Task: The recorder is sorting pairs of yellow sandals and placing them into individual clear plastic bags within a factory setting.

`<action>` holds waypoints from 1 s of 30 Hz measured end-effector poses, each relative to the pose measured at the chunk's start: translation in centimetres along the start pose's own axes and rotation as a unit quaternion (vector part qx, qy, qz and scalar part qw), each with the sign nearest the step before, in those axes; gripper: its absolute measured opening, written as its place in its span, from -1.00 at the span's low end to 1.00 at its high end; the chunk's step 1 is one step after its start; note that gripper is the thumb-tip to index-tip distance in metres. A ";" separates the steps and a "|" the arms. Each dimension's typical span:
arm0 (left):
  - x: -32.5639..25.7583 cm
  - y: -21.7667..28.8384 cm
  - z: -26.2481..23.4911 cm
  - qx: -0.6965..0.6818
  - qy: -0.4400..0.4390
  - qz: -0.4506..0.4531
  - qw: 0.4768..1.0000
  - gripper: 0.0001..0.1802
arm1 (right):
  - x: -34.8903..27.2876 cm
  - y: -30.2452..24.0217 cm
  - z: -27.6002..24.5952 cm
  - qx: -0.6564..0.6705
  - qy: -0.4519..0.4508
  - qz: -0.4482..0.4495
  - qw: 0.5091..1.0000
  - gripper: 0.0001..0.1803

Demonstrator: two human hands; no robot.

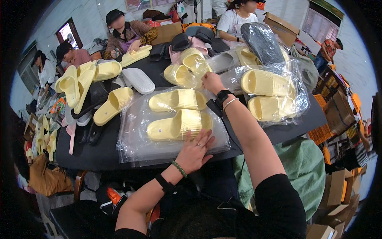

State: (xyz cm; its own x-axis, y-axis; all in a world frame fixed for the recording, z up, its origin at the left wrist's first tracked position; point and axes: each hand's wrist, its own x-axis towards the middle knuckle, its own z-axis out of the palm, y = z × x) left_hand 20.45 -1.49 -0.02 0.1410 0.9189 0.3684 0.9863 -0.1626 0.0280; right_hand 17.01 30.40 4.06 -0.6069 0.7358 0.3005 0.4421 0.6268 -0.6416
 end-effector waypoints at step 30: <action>-2.9 -17.9 -18.7 -0.680 0.173 -0.187 0.687 -0.49 | -14.7 0.7 1.7 0.014 -0.085 -0.115 0.990 -0.18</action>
State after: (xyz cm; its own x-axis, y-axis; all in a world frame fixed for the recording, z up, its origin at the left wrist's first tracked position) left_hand 0.76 -7.94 15.79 -0.3621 0.8855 0.2912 -0.0783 -0.3402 0.9371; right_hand 25.16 19.58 -1.98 -0.7927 0.5197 0.3187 0.2631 0.7632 -0.5902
